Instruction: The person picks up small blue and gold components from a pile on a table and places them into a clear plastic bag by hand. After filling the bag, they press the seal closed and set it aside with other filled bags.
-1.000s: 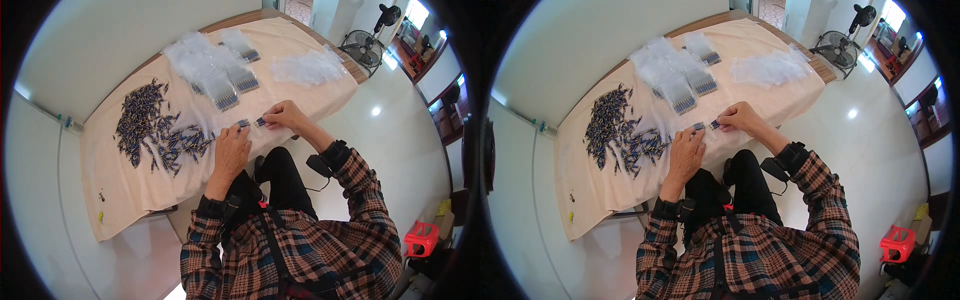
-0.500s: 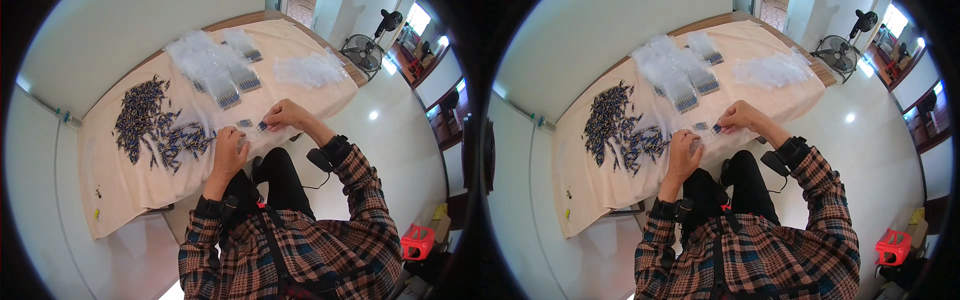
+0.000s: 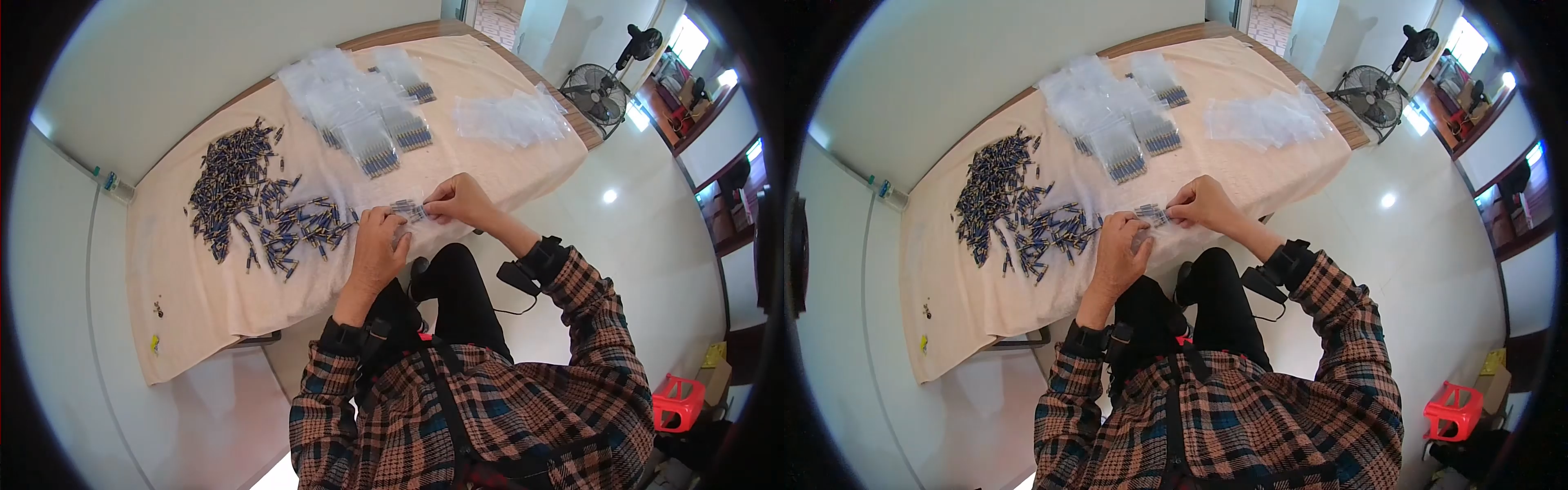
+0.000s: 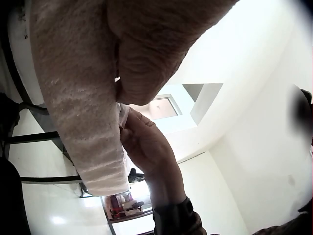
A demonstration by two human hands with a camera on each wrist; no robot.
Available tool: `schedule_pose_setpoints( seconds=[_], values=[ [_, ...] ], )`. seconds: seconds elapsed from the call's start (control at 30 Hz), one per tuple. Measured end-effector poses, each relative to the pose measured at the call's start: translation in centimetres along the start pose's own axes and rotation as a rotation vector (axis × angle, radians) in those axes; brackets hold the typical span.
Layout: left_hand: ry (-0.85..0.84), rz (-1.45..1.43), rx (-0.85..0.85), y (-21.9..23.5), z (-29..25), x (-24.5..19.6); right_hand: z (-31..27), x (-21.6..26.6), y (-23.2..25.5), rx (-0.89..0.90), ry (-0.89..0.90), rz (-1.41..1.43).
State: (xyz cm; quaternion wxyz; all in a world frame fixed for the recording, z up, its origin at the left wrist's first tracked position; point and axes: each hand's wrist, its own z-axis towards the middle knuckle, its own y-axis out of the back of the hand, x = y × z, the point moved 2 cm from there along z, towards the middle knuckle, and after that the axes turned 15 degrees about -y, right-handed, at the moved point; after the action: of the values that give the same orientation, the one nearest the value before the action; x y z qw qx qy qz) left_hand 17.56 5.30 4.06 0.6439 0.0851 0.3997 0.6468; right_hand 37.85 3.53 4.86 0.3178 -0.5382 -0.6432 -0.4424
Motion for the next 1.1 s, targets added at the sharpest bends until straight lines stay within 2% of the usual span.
schedule_pose_setpoints(
  seconds=[0.2,0.3,0.47,0.57,0.7,0.87,1.0,1.1],
  values=[
    [0.009,-0.013,0.005,0.0,0.0,0.1,-0.3,-0.3,-1.1,-0.159,0.074,-0.111],
    [0.008,-0.018,0.011,0.2,-0.1,0.0,-0.4,-0.1,-1.3,-0.284,0.258,-0.344],
    [0.008,-0.058,-0.001,0.6,-0.6,-0.1,-0.3,-1.3,-1.1,-0.241,0.256,-0.222],
    [-0.011,-0.044,0.01,0.7,-1.0,-0.4,-0.7,-1.7,-1.2,-0.243,0.332,-0.156],
    [-0.012,-0.049,0.036,0.7,-1.2,-0.7,-1.3,-1.0,-1.3,-0.263,0.282,-0.202],
    [-0.002,-0.072,0.037,0.8,-1.1,-0.7,-0.7,-1.0,-1.7,-0.27,0.331,-0.135],
    [-0.02,-0.075,0.041,0.8,-1.1,-0.7,0.3,-0.7,-1.4,-0.295,0.361,-0.191],
    [-0.028,-0.074,0.043,0.8,-1.1,-0.7,1.0,-0.4,-1.3,-0.335,0.39,-0.394]
  ],
)
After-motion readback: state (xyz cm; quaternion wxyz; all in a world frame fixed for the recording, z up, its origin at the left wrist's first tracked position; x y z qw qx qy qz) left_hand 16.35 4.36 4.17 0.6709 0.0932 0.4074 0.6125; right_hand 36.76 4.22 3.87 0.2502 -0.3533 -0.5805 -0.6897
